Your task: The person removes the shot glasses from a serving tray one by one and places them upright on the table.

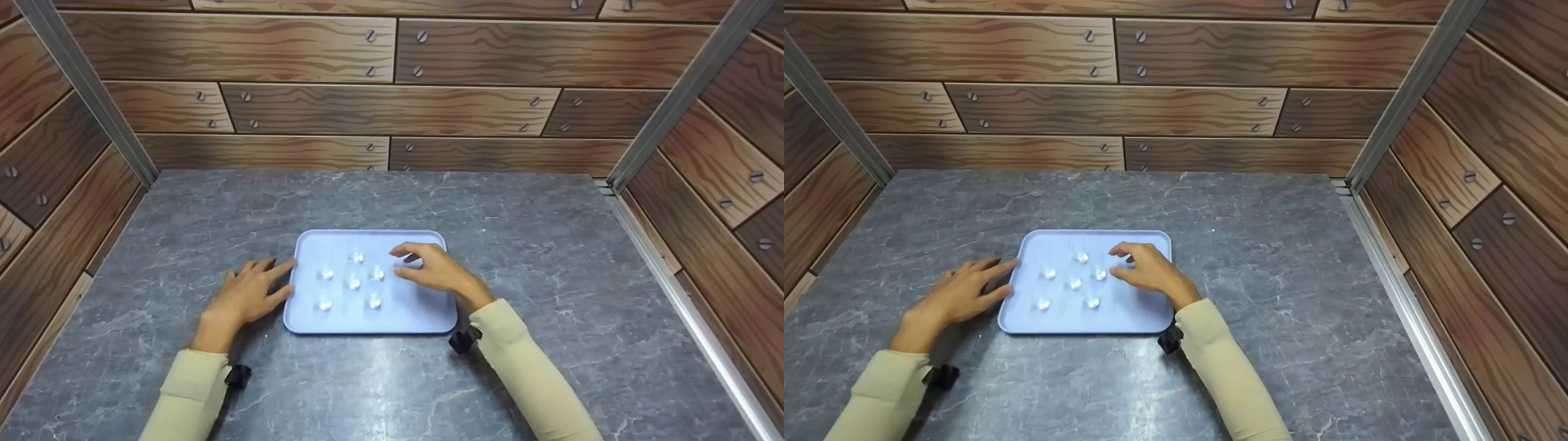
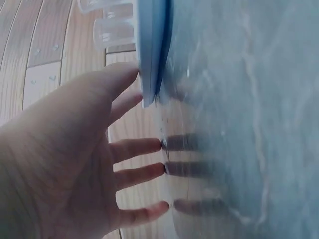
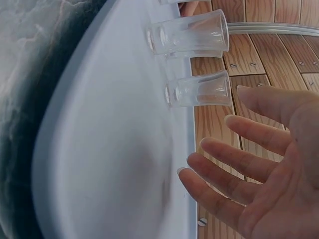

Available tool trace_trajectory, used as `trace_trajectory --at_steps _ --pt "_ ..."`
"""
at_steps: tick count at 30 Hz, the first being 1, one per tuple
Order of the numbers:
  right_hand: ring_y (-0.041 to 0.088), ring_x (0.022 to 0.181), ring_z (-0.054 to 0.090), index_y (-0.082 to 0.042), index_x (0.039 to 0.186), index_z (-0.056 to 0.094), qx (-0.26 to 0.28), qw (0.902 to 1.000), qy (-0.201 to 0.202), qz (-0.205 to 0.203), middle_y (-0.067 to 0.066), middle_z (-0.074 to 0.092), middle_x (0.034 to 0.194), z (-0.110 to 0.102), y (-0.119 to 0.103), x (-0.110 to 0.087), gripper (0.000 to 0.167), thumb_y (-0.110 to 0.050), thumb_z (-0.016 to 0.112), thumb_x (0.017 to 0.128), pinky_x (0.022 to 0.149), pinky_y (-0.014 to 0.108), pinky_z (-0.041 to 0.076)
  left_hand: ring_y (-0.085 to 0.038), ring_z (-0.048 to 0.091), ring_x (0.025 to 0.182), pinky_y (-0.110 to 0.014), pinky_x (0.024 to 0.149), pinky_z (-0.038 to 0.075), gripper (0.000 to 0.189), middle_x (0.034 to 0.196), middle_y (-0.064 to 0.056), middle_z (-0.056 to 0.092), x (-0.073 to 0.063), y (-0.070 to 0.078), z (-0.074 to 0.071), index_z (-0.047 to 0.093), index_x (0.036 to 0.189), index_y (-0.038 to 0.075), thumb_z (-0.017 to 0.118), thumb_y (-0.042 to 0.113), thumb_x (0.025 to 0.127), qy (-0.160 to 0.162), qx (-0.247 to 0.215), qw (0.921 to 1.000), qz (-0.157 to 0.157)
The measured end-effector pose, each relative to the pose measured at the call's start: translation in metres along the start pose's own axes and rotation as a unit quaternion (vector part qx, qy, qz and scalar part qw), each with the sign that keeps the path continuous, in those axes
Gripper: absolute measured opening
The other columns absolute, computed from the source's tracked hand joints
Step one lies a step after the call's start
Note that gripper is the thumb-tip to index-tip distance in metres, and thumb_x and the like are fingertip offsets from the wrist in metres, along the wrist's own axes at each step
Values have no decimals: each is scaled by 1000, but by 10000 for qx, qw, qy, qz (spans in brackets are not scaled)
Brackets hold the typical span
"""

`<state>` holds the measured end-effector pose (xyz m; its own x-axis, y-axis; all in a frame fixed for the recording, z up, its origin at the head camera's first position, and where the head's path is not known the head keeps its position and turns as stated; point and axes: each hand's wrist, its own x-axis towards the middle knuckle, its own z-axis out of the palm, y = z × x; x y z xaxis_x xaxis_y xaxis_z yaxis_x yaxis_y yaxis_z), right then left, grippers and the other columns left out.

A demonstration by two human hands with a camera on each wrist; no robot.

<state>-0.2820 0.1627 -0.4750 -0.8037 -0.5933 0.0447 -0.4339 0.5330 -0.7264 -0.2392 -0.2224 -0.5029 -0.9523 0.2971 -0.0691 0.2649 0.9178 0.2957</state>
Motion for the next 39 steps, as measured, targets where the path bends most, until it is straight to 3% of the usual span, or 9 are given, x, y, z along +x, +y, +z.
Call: trace_trajectory --at_steps 6,13,23,35,39 --pt "42 121 66 2 134 64 -10 10000 -13 -14 24 66 136 0 -1 4 40 -19 67 100 103 51 56 -53 41 144 -84 107 29 59 159 -26 43 0 4 -5 41 160 28 53 48 105 -146 219 9996 -80" --pt "42 120 67 2 134 64 -6 10000 8 -45 24 66 136 2 -1 8 40 -17 68 99 104 51 55 -52 51 136 -77 98 44 55 150 -27 53 2 7 -7 47 157 25 56 43 105 -17 589 9982 140" --pt "40 121 67 3 134 63 112 9999 -19 -44 23 66 137 8 -4 12 40 -17 68 99 101 46 57 -51 52 135 -76 94 47 54 148 -26 54 2 7 -4 47 156 24 54 41 106 61 532 9985 143" --pt "41 118 68 3 136 61 126 9998 134 -11 25 67 134 10 -6 16 43 -15 69 98 100 50 57 -51 55 129 -78 89 48 53 142 -27 57 2 2 -4 50 155 26 55 43 105 212 708 9965 380" --pt "39 117 69 3 136 61 122 9997 209 -10 25 68 133 12 -8 14 43 -14 69 98 99 49 58 -50 52 133 -79 92 45 53 146 -27 55 1 3 -2 47 156 28 53 45 106 180 712 9969 298"
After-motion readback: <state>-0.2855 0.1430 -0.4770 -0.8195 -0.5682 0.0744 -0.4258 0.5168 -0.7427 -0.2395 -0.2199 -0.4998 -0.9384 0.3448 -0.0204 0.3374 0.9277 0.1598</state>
